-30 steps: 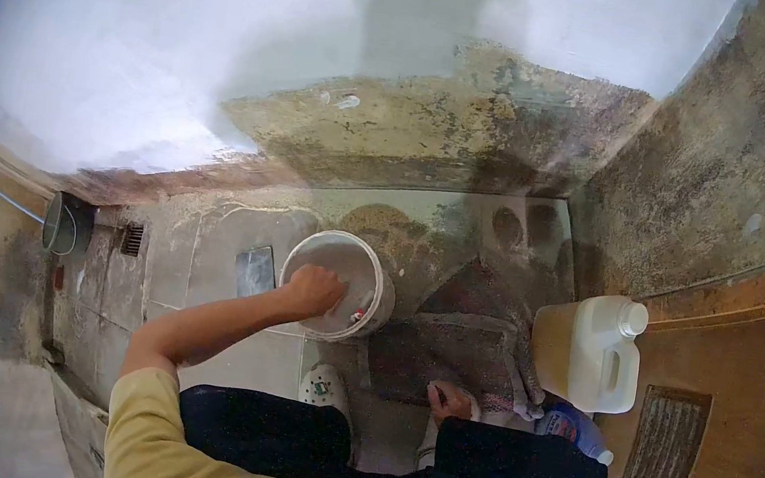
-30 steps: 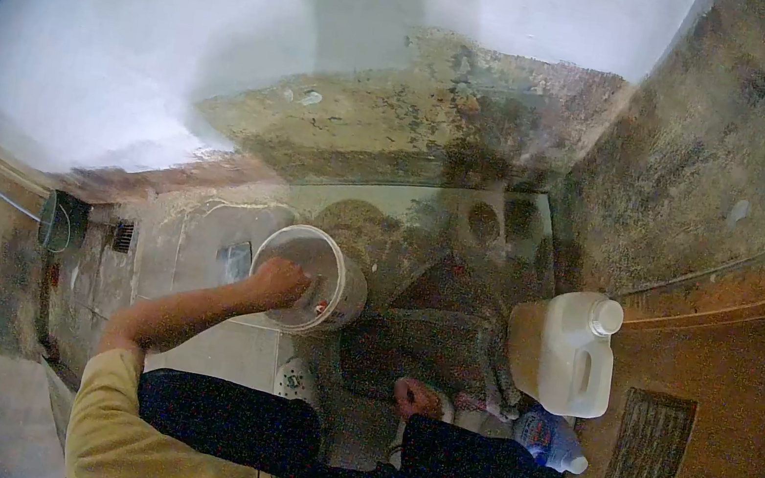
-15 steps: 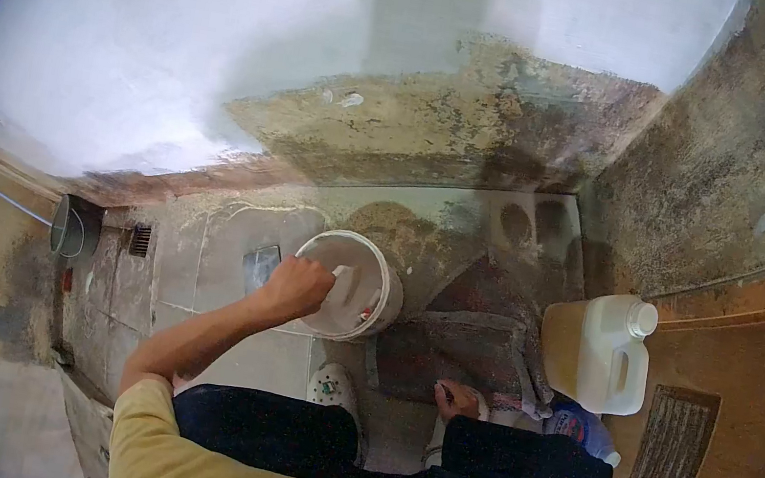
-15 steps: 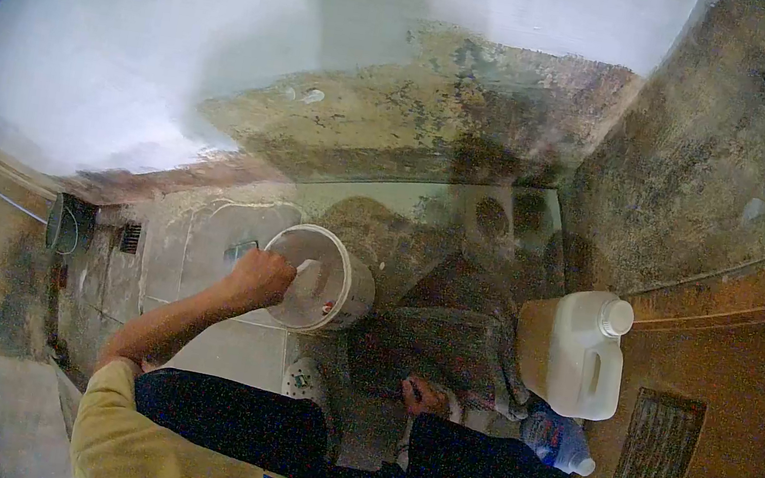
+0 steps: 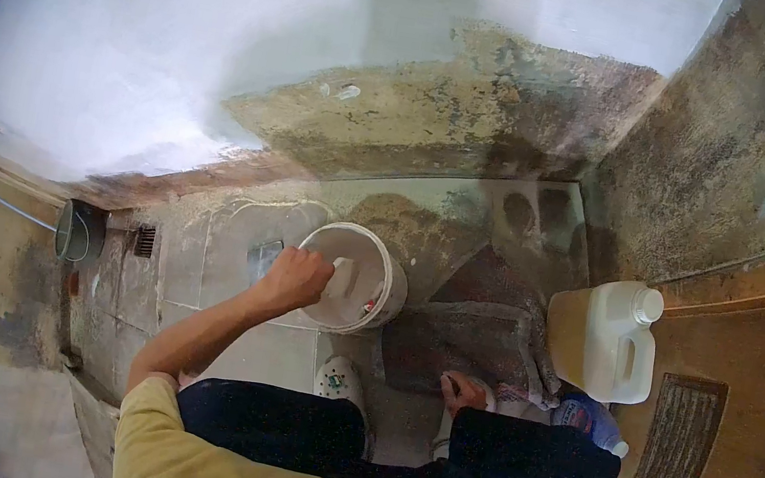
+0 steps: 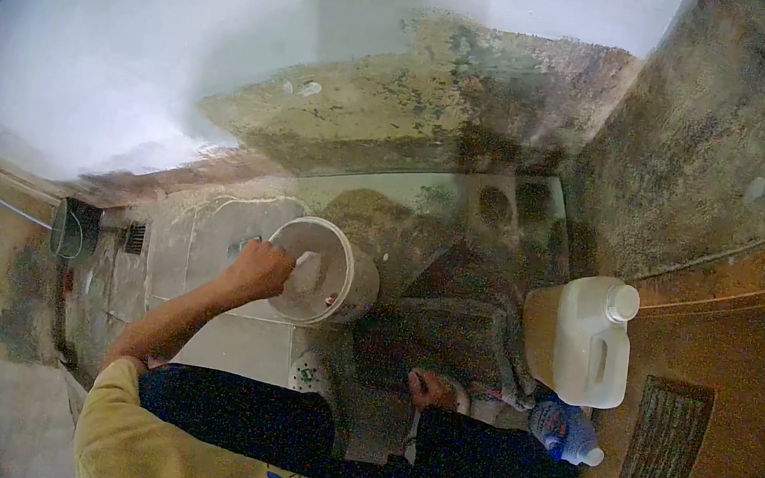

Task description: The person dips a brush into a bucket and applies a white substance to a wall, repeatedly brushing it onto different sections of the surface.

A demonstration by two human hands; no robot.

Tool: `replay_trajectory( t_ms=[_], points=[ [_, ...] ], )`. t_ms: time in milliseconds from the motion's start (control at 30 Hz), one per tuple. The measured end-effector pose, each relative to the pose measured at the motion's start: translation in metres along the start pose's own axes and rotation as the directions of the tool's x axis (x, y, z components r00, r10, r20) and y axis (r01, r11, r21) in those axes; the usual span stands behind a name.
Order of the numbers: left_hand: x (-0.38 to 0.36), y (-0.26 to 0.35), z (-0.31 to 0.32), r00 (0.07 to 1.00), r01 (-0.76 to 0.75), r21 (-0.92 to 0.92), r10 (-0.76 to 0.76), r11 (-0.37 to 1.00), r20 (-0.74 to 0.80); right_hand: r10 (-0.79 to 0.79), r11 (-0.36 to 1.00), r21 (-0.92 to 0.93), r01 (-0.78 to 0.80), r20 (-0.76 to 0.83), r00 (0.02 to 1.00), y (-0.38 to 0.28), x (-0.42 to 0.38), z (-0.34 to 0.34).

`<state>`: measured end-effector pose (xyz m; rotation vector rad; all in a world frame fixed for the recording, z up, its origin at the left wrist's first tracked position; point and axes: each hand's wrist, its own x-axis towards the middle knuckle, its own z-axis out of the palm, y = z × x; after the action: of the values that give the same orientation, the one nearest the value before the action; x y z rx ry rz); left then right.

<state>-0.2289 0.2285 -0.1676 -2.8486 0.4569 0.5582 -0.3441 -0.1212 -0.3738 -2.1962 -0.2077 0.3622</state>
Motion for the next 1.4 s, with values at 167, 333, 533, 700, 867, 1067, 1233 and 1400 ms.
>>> replay_trajectory(
  t_ms=[167, 333, 533, 700, 867, 1067, 1233, 1400],
  points=[
    [-0.012, -0.018, 0.011, 0.995, 0.080, -0.047, -0.077, 0.996, 0.068, -0.099, 0.994, -0.046, 0.095, -0.088, 0.991, 0.019, 0.000, 0.013],
    [-0.023, -0.032, 0.013, 0.985, 0.161, -0.169, -0.148, 0.972, 0.091, 0.255, 0.952, 0.136, -0.275, 0.144, 0.956, 0.003, 0.001, 0.001],
    [-0.034, -0.059, 0.038, 0.875, -0.160, -0.202, 0.044, 0.966, -0.482, 0.044, 0.998, 0.042, -0.040, -0.092, 0.995, -0.001, -0.002, 0.004],
    [-0.032, -0.068, 0.046, 0.833, -0.149, -0.171, 0.031, 0.974, -0.553, -0.103, 0.993, 0.042, 0.110, -0.133, 0.986, 0.013, 0.000, 0.010],
    [-0.031, -0.069, 0.045, 0.775, -0.131, -0.192, -0.020, 0.973, -0.632, -0.120, 0.993, 0.003, 0.122, -0.169, 0.978, 0.023, -0.001, 0.019],
    [-0.023, -0.067, 0.054, 0.638, -0.107, -0.388, -0.236, 0.915, -0.733, -0.101, 0.994, 0.034, 0.107, -0.156, 0.983, 0.008, 0.001, 0.008],
    [-0.022, -0.067, 0.062, 0.615, 0.003, -0.478, -0.378, 0.879, -0.692, -0.136, 0.987, 0.058, 0.148, -0.173, 0.976, 0.009, 0.001, 0.010],
    [-0.024, -0.066, 0.056, 0.640, 0.026, -0.424, -0.341, 0.905, -0.688, -0.166, 0.982, 0.061, 0.181, -0.198, 0.966, 0.013, 0.003, 0.012]
  ],
)
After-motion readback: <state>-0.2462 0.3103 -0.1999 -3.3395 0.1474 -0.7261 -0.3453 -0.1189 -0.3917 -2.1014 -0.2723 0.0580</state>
